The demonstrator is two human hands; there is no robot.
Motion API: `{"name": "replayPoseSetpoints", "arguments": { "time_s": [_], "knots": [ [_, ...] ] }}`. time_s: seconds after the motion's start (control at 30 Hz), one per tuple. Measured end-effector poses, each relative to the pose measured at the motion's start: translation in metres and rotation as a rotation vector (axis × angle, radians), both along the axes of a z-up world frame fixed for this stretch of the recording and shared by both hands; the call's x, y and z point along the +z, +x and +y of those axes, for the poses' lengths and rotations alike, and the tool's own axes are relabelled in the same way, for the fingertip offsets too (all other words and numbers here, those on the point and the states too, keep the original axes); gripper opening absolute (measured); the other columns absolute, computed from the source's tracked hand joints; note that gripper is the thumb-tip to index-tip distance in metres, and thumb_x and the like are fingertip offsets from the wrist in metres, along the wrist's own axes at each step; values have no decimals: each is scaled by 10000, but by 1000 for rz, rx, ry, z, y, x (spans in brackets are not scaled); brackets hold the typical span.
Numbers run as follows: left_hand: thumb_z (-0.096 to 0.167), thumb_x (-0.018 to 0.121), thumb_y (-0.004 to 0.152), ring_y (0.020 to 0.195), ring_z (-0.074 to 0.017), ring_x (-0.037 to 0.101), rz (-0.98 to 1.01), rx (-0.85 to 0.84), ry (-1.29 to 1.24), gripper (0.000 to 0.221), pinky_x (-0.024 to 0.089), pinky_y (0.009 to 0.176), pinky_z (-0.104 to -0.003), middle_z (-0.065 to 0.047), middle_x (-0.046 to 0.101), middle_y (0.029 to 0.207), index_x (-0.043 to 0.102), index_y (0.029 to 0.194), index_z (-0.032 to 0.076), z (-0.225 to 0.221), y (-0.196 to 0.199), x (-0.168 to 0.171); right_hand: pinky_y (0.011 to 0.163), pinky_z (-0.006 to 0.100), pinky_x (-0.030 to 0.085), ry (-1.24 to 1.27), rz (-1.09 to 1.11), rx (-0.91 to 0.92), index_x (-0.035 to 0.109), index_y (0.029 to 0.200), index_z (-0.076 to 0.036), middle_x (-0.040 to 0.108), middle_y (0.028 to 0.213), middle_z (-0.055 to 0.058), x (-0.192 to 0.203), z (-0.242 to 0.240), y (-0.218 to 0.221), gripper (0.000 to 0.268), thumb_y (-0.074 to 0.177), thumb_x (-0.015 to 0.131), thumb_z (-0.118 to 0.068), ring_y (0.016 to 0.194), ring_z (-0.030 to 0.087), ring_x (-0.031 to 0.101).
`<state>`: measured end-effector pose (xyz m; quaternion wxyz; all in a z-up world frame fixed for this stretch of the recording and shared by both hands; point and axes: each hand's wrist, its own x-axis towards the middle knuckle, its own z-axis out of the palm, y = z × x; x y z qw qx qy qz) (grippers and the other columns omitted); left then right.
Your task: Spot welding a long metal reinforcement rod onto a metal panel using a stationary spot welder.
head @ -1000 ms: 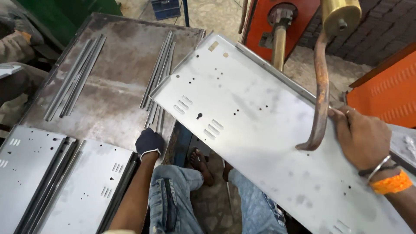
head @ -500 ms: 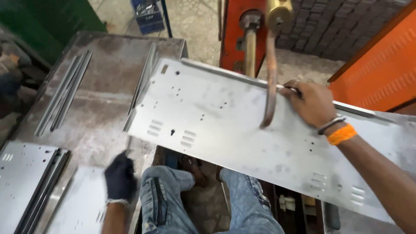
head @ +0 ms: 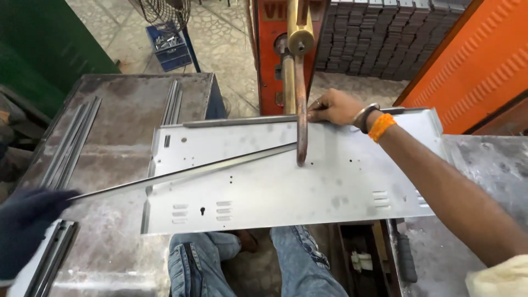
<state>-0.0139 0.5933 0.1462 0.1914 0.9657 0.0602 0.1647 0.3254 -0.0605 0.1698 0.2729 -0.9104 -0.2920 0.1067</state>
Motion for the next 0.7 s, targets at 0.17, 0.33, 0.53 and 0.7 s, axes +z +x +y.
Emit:
{"name": "replayPoseSetpoints", "arguments": {
  "time_s": [0.17, 0.33, 0.53, 0.7],
  "knots": [
    [284, 784, 863, 759, -212, 681, -36, -182, 219, 199, 550, 664, -352, -72, 721, 877, 814, 1036, 190, -173, 84, 45, 730, 367, 537, -59, 73, 1, 800, 1055, -65, 797, 854, 108, 2, 11, 16, 273, 872, 766, -264, 744, 184, 690],
    [262, 801, 836, 800, -287, 674, -348, -375, 171, 264, 528, 690, -411, -83, 697, 895, 755, 1066, 140, -255, 143, 43, 705, 395, 528, -132, 47, -3, 781, 1005, -22, 765, 795, 136, 6, 13, 10, 256, 901, 723, -249, 715, 221, 679],
    [238, 821, 784, 857, -331, 662, -436, -211, 312, 232, 499, 745, -474, -112, 676, 868, 740, 973, 130, -277, 166, 42, 690, 435, 520, -130, -125, 101, 772, 967, -21, 742, 811, 181, 3, 0, -11, 283, 924, 689, -288, 700, 286, 673],
    [219, 754, 918, 871, -326, 684, -344, -151, 162, 68, 511, 810, -471, -92, 760, 918, 781, 925, 157, -232, 176, 38, 754, 447, 537, 52, -321, 53, 767, 1087, -71, 760, 951, 175, -6, -4, -35, 290, 914, 686, -289, 828, 334, 709]
  ]
}}
